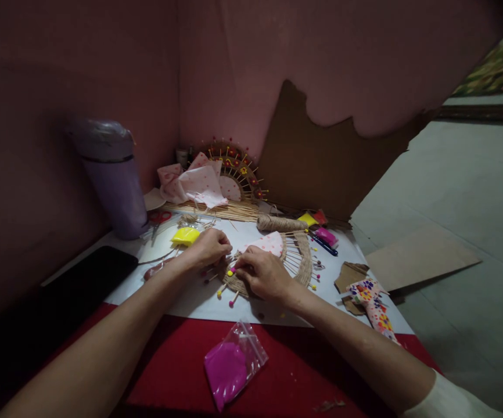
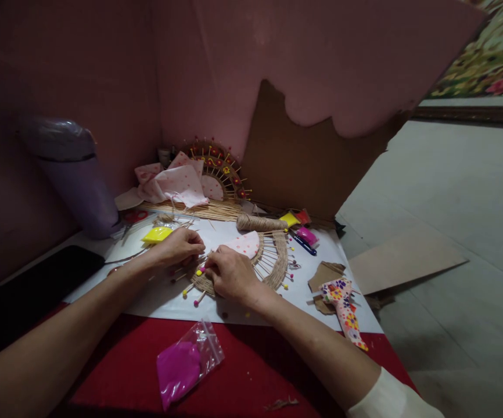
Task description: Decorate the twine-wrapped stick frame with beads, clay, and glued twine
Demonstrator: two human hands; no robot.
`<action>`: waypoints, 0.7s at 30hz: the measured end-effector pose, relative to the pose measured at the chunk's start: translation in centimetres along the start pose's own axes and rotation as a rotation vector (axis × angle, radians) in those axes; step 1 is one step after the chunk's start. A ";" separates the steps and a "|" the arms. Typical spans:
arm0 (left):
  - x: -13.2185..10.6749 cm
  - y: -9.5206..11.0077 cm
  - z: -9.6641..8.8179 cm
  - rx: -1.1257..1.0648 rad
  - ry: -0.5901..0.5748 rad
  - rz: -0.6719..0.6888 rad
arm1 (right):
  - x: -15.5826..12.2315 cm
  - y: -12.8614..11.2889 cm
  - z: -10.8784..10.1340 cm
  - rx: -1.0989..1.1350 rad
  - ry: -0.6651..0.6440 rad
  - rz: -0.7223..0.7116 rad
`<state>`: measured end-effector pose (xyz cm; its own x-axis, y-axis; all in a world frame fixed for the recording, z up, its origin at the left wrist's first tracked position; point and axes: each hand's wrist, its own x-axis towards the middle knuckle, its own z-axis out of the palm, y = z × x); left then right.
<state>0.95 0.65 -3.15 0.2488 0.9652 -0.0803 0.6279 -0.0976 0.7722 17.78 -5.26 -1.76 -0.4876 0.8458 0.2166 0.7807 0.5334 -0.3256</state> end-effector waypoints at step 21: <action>0.0 0.2 -0.1 -0.021 0.002 -0.019 | 0.2 0.1 0.2 0.048 0.013 -0.084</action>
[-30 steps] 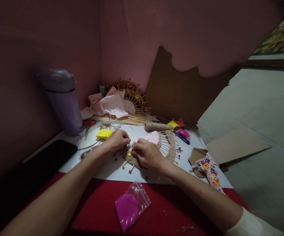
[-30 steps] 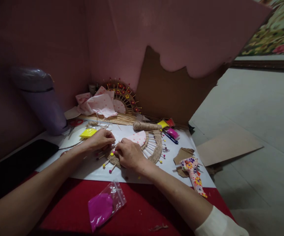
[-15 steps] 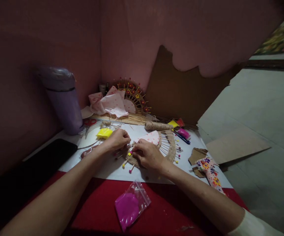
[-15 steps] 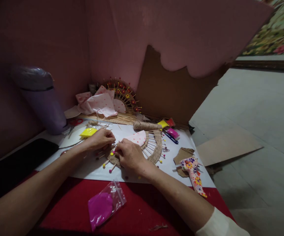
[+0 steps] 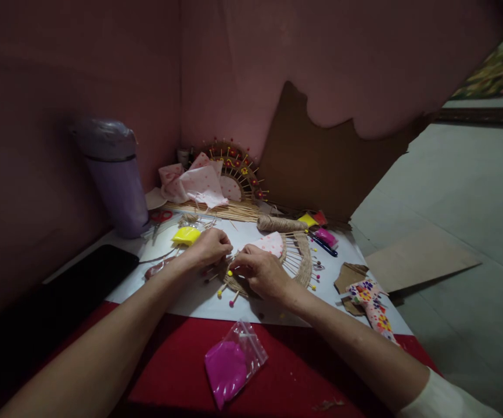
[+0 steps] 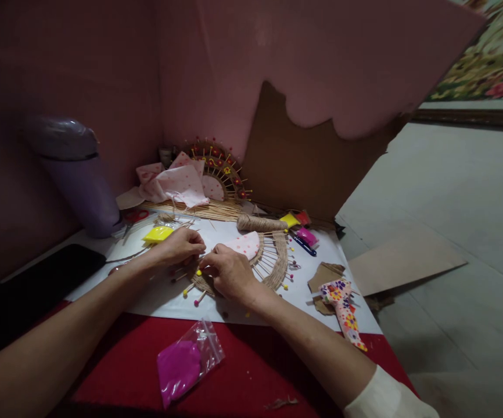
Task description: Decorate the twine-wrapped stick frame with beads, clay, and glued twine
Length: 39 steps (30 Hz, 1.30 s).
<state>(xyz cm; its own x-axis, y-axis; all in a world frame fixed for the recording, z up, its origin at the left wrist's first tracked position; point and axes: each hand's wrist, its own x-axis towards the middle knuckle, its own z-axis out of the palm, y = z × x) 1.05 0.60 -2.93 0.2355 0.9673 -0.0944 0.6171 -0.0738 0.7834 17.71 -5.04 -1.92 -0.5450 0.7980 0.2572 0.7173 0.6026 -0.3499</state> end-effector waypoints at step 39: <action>-4.8 3.7 1.3 -1.004 -0.718 0.050 | -3.6 0.0 -2.0 0.395 0.375 -0.161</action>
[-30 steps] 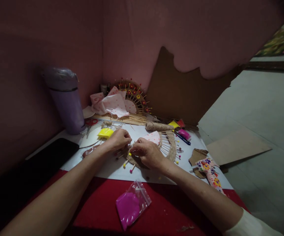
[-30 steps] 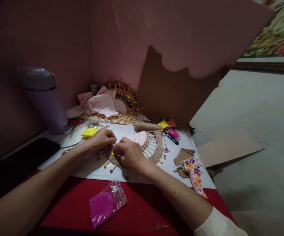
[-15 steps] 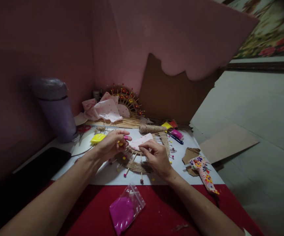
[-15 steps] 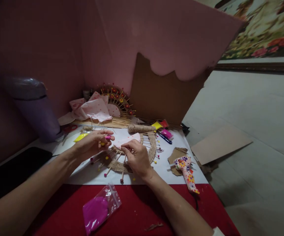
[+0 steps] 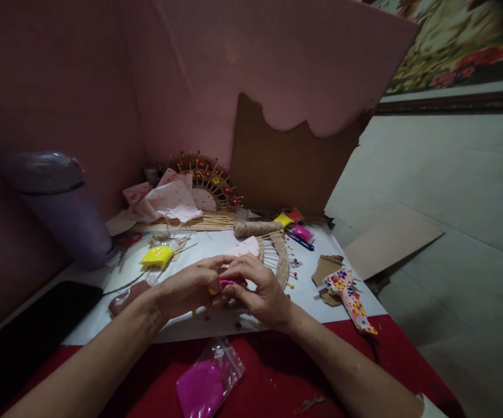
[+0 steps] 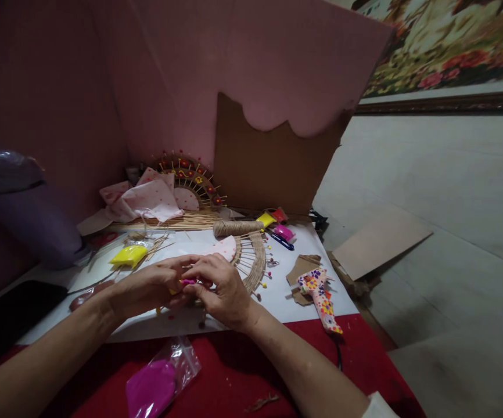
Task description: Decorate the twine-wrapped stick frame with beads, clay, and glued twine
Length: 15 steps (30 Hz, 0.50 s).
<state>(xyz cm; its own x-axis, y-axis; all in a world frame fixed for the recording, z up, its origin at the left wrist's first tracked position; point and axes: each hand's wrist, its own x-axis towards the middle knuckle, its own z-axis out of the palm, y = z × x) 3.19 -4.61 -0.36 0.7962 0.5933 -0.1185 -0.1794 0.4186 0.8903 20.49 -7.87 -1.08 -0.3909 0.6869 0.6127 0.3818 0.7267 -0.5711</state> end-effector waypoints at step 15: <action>0.1 1.0 -0.6 0.007 0.169 0.079 | -0.1 0.4 -0.5 0.165 0.306 0.223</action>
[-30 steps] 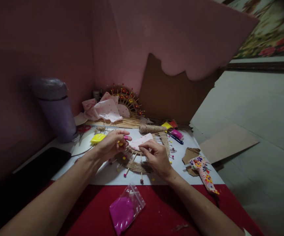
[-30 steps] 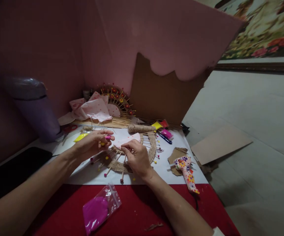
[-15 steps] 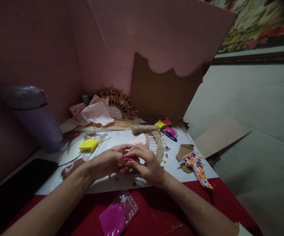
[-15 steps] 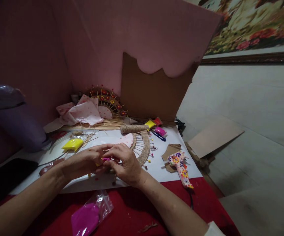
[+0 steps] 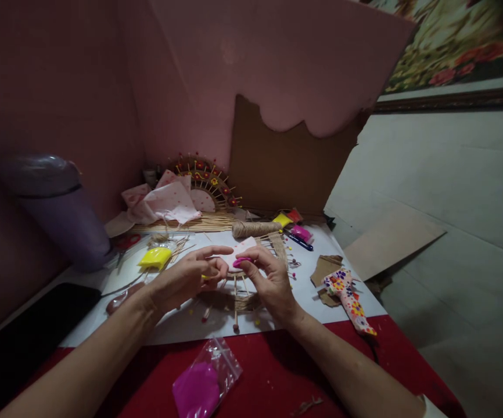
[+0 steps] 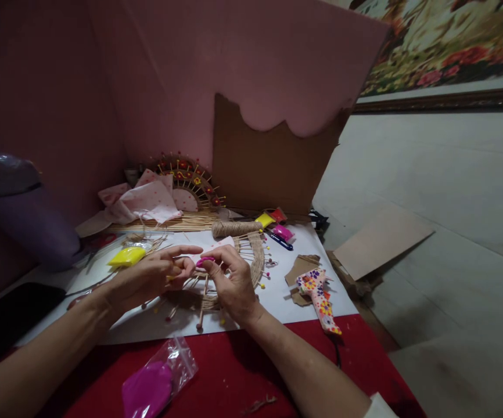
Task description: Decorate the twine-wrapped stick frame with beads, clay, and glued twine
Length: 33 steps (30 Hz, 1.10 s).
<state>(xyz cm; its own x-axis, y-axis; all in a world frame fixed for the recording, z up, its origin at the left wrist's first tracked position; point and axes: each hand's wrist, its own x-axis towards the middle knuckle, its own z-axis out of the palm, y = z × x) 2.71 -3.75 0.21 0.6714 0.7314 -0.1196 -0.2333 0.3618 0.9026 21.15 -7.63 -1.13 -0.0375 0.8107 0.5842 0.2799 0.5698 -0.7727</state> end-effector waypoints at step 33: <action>0.3 -1.1 0.9 0.312 0.142 0.097 | -0.8 0.4 0.4 -0.168 -0.042 -0.146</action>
<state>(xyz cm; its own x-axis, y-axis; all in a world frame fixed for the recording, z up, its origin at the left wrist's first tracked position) 3.81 -4.45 -0.48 0.5468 0.8348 -0.0641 -0.0504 0.1093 0.9927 20.86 -7.99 -1.96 -0.1283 0.7285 0.6730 0.4241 0.6537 -0.6268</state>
